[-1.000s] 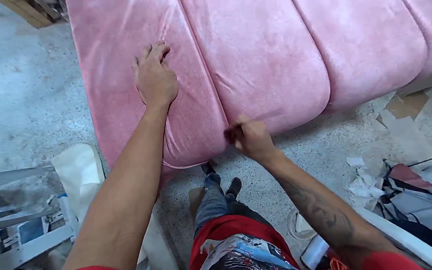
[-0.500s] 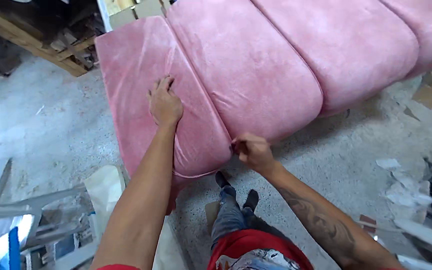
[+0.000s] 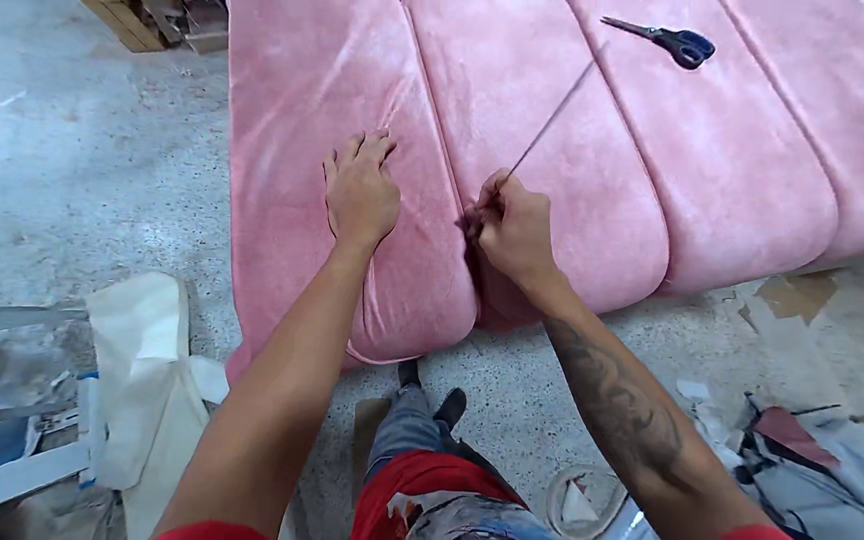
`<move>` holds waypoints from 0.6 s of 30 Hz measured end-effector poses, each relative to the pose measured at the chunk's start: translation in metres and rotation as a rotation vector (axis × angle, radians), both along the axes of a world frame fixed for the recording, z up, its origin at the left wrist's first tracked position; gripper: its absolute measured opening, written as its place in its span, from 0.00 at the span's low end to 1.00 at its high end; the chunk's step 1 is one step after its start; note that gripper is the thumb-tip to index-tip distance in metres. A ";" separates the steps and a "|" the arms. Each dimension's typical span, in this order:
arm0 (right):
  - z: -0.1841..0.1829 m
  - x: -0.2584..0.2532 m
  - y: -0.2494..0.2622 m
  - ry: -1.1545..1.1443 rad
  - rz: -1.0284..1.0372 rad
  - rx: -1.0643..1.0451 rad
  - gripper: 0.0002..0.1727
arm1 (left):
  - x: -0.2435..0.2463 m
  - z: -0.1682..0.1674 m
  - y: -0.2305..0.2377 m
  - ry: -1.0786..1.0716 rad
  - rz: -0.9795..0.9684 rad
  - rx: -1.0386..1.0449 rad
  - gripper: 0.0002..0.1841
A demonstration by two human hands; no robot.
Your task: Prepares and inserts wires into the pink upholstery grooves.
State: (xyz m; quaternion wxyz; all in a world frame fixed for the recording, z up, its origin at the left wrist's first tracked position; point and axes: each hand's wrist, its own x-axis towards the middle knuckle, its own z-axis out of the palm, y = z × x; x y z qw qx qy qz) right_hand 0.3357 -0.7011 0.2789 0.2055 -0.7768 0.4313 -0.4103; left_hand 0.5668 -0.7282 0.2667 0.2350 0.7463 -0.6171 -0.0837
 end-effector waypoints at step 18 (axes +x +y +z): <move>-0.037 -0.291 0.089 -0.188 -0.398 0.083 0.06 | -0.126 0.015 0.039 -0.103 -0.241 -0.057 0.30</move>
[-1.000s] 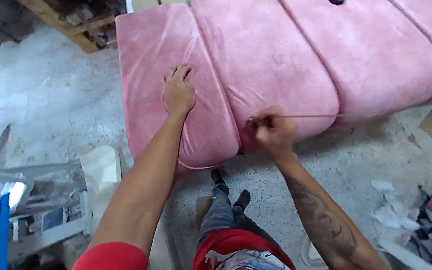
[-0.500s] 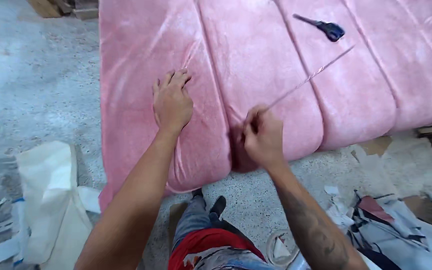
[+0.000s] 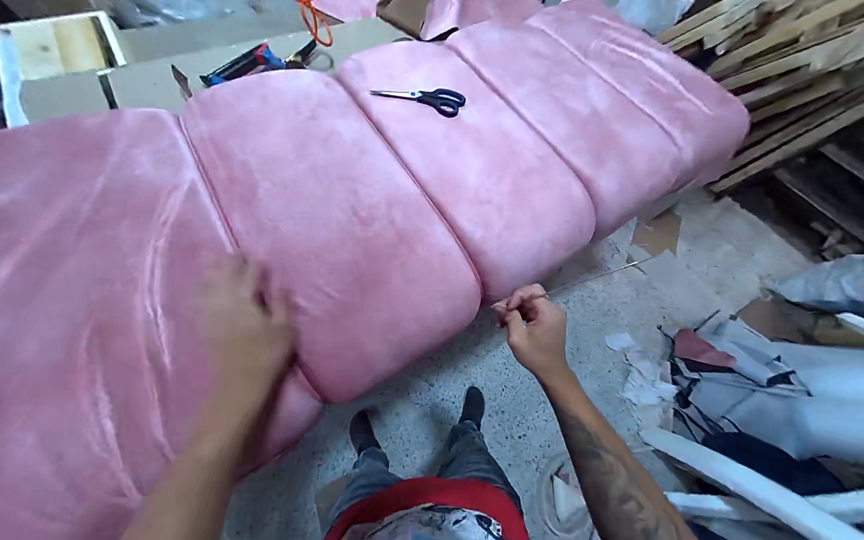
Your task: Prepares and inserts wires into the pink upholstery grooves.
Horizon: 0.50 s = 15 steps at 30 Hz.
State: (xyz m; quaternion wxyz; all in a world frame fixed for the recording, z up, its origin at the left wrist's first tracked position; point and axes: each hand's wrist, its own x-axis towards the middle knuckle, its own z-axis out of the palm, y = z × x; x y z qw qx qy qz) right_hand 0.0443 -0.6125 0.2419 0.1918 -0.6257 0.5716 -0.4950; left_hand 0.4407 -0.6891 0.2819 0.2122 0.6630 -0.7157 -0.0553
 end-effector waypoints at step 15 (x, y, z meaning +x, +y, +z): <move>0.044 -0.017 -0.178 0.169 0.431 0.011 0.08 | -0.119 -0.018 0.022 -0.031 0.337 0.159 0.42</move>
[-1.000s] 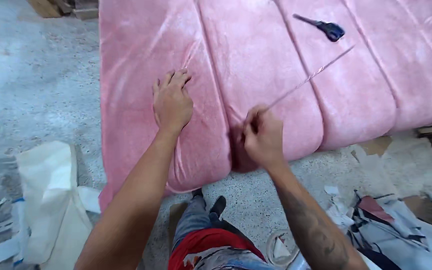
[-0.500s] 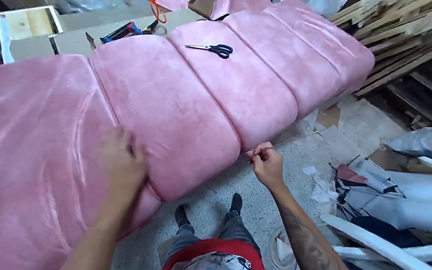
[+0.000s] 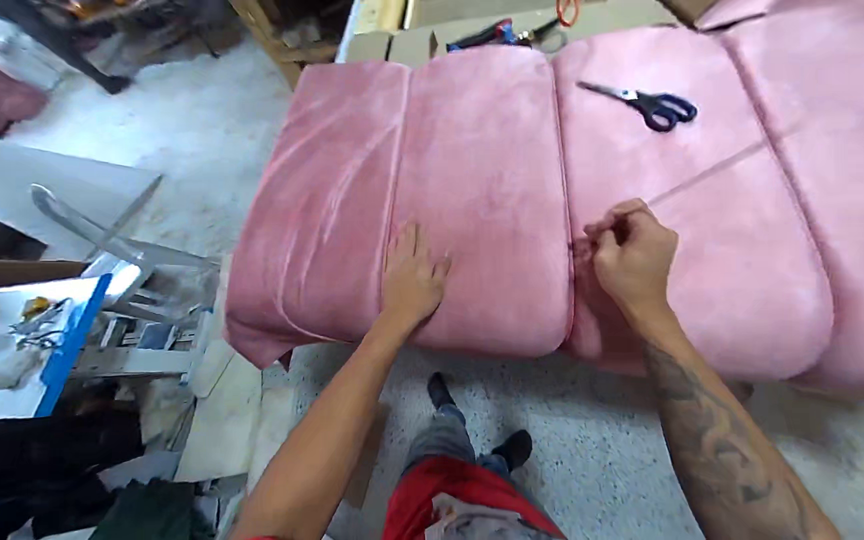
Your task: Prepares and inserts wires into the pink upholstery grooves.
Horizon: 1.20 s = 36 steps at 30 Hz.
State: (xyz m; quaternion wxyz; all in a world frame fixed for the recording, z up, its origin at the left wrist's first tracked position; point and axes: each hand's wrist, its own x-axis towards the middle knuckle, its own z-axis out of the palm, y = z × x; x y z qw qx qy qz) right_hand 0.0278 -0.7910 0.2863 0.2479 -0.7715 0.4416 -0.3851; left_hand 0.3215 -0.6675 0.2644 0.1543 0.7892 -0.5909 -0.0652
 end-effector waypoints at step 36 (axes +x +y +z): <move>-0.074 -0.055 0.117 -0.021 0.168 0.074 0.07 | -0.086 -0.001 -0.171 -0.096 -0.508 0.120 0.35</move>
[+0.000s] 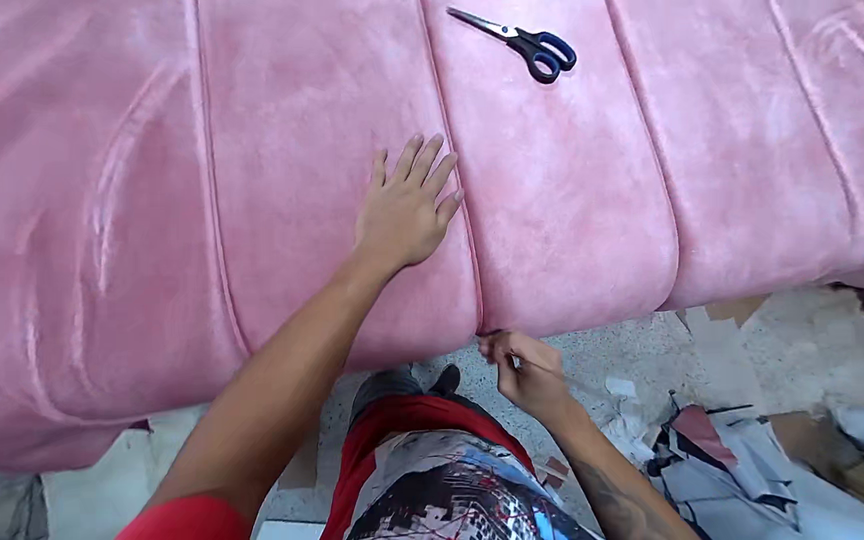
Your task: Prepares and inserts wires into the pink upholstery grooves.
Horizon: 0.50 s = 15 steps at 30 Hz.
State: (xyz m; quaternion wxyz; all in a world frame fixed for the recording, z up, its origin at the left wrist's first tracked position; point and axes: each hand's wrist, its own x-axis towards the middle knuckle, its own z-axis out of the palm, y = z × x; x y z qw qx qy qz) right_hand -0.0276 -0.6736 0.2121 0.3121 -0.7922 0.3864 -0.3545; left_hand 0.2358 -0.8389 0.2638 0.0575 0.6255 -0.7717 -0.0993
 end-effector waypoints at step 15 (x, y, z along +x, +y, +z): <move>0.000 -0.019 -0.006 0.094 0.187 -0.334 0.04 | 0.000 -0.001 0.004 0.048 0.035 -0.056 0.35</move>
